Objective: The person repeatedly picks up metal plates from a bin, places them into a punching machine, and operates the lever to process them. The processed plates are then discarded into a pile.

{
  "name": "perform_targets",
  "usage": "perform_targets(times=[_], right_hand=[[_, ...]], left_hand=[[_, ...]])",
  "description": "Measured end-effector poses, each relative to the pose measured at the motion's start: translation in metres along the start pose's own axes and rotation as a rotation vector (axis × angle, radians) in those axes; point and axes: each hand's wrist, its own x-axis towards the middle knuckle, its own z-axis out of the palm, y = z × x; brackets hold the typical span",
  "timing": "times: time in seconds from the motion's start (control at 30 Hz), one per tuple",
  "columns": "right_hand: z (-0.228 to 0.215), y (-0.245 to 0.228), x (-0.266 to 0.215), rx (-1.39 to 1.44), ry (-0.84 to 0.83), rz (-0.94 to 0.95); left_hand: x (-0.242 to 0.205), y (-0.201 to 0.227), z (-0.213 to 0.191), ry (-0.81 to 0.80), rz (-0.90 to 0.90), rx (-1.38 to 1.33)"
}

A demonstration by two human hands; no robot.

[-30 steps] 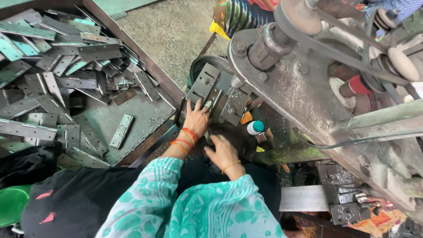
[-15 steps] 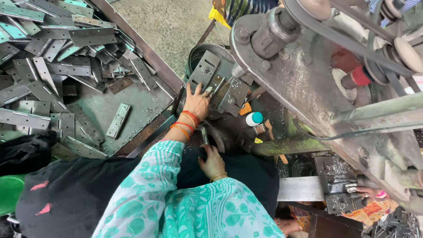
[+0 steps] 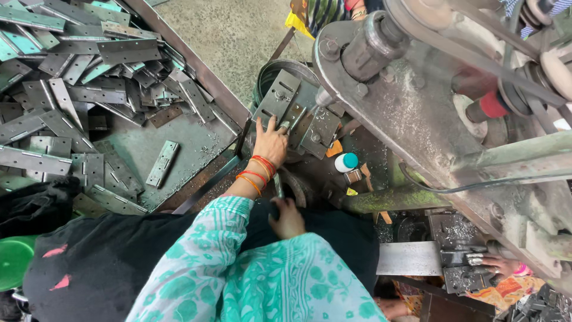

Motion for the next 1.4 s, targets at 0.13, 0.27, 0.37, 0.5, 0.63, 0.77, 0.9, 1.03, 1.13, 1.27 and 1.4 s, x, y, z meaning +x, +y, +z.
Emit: perform_targets(times=[0.13,0.27,0.37,0.5,0.63,0.77,0.9,1.03,1.13,1.27,1.4], right_hand=[[0.028,0.01,-0.01,0.03,0.112,-0.022],[0.014,0.009,-0.008,0.032,0.044,-0.005],[-0.018,0.0,0.005,-0.034,0.013,-0.066],[-0.052,-0.007,0.026,-0.108,-0.053,-0.062],[-0.032,-0.005,0.018,-0.081,0.0,-0.056],[0.024,0.006,-0.012,0.024,0.082,-0.001],[0.032,0.014,-0.013,0.032,0.06,-0.01],[-0.009,0.004,0.0,0.006,0.011,-0.076],[-0.044,-0.003,0.02,-0.006,0.05,-0.191],[-0.05,-0.008,0.029,-0.03,0.026,-0.135],[0.003,-0.003,-0.009,0.017,0.121,-0.098]], left_hand=[[-0.001,-0.004,0.0,0.073,-0.005,-0.025],[-0.011,-0.005,0.001,-0.012,0.013,0.011],[-0.004,-0.005,0.002,-0.014,-0.003,-0.003],[0.016,0.0,0.009,0.035,-0.005,0.048],[0.036,0.0,0.017,0.005,-0.019,0.03],[0.036,-0.005,0.024,0.14,-0.006,-0.008],[0.028,-0.006,0.027,0.063,0.003,0.041],[0.035,-0.003,0.027,0.095,-0.009,0.004],[0.043,0.002,0.031,0.078,-0.015,0.006],[0.068,0.01,0.031,-0.007,-0.01,0.02],[0.072,0.009,0.038,0.048,-0.003,0.008]])
